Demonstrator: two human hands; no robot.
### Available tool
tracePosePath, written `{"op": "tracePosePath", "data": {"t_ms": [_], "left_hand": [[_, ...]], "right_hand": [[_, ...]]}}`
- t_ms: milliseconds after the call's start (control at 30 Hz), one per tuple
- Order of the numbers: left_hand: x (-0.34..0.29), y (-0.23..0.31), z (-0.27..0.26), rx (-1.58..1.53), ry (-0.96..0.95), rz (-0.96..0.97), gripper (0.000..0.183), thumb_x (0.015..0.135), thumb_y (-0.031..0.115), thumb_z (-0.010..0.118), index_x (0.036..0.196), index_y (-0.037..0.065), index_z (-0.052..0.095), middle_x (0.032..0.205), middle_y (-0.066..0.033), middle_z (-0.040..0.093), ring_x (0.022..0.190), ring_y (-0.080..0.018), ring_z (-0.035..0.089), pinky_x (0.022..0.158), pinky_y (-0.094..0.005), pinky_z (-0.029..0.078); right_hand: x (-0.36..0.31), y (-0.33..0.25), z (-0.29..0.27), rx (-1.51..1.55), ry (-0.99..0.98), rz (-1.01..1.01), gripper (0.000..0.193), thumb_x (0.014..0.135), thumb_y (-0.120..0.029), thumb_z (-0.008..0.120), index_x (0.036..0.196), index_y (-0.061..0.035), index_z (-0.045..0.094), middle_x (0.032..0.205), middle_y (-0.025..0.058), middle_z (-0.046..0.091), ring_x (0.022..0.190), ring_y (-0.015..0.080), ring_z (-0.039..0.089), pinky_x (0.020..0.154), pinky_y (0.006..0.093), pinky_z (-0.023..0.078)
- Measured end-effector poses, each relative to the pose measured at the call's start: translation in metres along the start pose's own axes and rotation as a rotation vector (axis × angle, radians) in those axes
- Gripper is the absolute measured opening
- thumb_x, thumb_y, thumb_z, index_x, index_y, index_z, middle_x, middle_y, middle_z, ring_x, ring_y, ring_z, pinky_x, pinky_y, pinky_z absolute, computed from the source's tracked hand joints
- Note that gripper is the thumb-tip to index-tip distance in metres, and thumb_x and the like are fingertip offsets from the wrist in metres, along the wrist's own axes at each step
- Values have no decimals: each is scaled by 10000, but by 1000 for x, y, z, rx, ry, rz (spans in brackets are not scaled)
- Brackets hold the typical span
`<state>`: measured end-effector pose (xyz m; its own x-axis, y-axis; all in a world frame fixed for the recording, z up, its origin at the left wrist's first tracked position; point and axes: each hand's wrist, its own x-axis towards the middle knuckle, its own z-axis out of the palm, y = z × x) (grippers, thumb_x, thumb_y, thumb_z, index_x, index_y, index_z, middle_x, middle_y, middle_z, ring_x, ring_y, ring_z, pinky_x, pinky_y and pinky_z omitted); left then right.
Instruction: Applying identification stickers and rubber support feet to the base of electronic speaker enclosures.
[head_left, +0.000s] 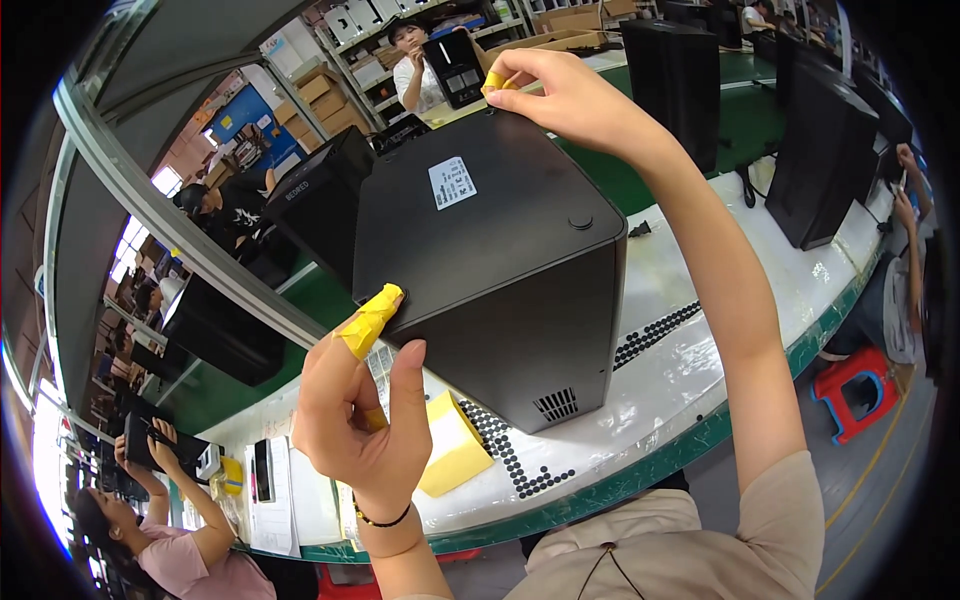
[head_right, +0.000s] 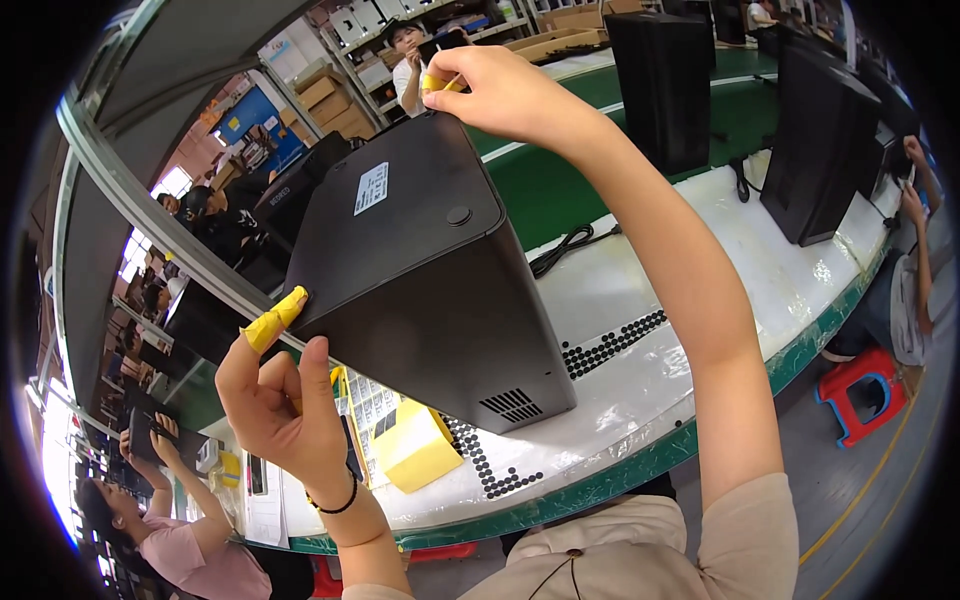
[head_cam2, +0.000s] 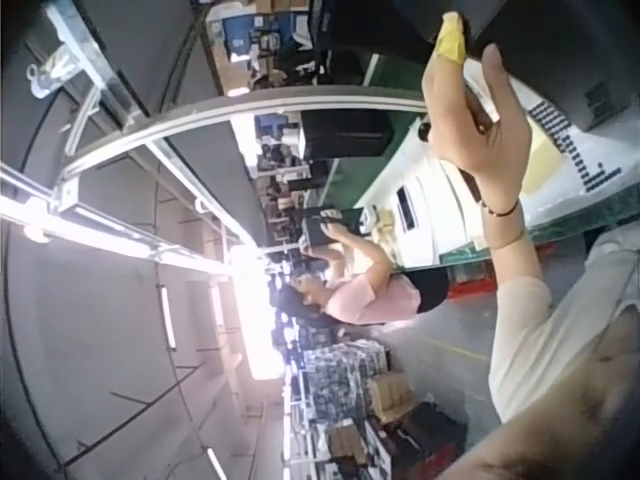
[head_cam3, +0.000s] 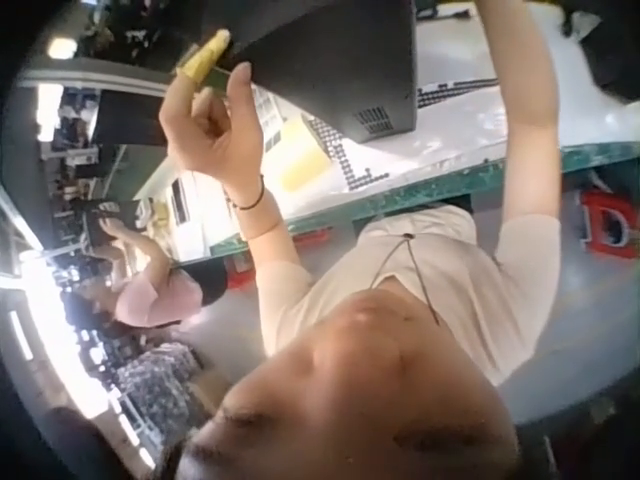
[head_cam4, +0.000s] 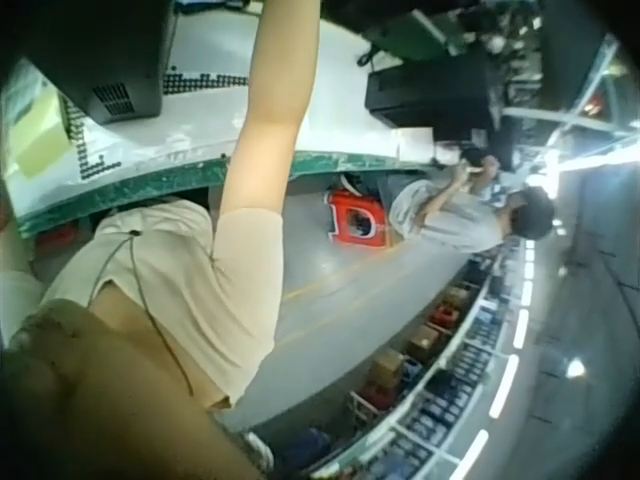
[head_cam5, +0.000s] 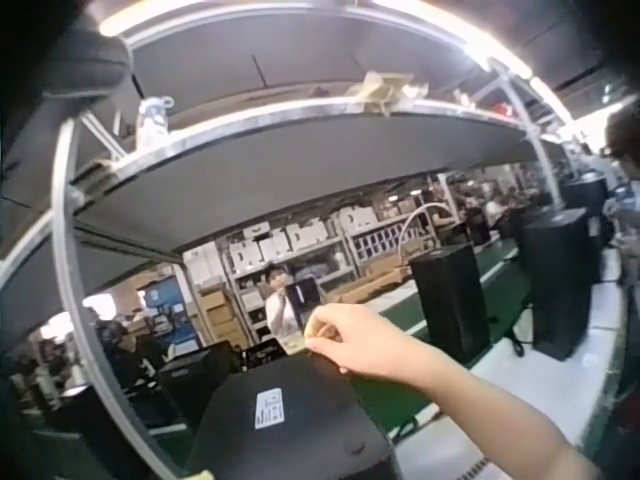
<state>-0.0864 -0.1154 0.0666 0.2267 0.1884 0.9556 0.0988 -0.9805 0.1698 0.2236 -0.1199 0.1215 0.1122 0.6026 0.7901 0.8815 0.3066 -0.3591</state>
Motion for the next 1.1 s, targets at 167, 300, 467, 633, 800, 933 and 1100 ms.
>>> {"op": "tracePosePath", "data": {"t_ms": [167, 300, 467, 633, 800, 933, 1100], "left_hand": [[-3, -2, 1, 10, -16, -20, 386, 745, 34, 788, 1076, 14, 591, 924, -127, 694, 449, -39, 280, 435, -167, 215], [-1, -6, 4, -21, 7, 23, 358, 762, 45, 780, 1065, 19, 591, 1000, -147, 692, 457, -32, 288, 429, -163, 224], [-3, -2, 5, -28, 0, 18, 335, 777, 57, 772, 1056, 20, 588, 1014, -149, 688, 463, -31, 297, 431, -159, 235], [-2, -3, 7, -25, 19, 40, 311, 787, 54, 763, 1038, 21, 583, 1013, -150, 687, 466, -34, 306, 432, -160, 243], [0, 0, 11, -44, 23, 61, 299, 788, 26, 752, 1032, 22, 580, 1025, -162, 683, 468, -35, 310, 436, -154, 247], [1, -10, 8, -107, 47, 25, 301, 819, -15, 697, 1078, -1, 542, 1025, -161, 664, 493, -20, 321, 446, -157, 263], [41, -18, 9, -432, 269, -187, 369, 862, -59, 597, 1211, -19, 483, 1063, -138, 604, 802, -103, 556, 751, -221, 446]], "right_hand": [[6, -4, -4, -38, -141, 71, 259, 911, -262, 599, 911, -3, 592, 823, 76, 631, 829, 178, 630, 761, 303, 491], [6, -12, -10, -113, -155, 10, 263, 900, -262, 595, 902, 1, 610, 808, 89, 635, 735, 185, 579, 676, 315, 459], [-9, -15, -18, -24, -191, 42, 312, 940, -307, 572, 909, 4, 578, 754, 43, 573, 685, 127, 481, 631, 287, 406], [-8, -10, -9, 24, -203, 110, 318, 955, -343, 550, 941, -26, 579, 787, 12, 570, 755, 94, 502, 693, 248, 408], [6, -3, 6, 354, -235, 294, 252, 929, -289, 572, 1071, -85, 612, 938, 6, 610, 857, 69, 549, 738, 222, 432], [5, 6, 28, 864, -242, 447, 353, 888, -176, 574, 1224, -68, 576, 1080, 45, 611, 967, 76, 577, 818, 205, 470], [2, 0, 35, 1108, -163, 374, 425, 875, -116, 577, 1288, -37, 514, 1151, 71, 600, 1016, 96, 582, 883, 222, 486]]}}
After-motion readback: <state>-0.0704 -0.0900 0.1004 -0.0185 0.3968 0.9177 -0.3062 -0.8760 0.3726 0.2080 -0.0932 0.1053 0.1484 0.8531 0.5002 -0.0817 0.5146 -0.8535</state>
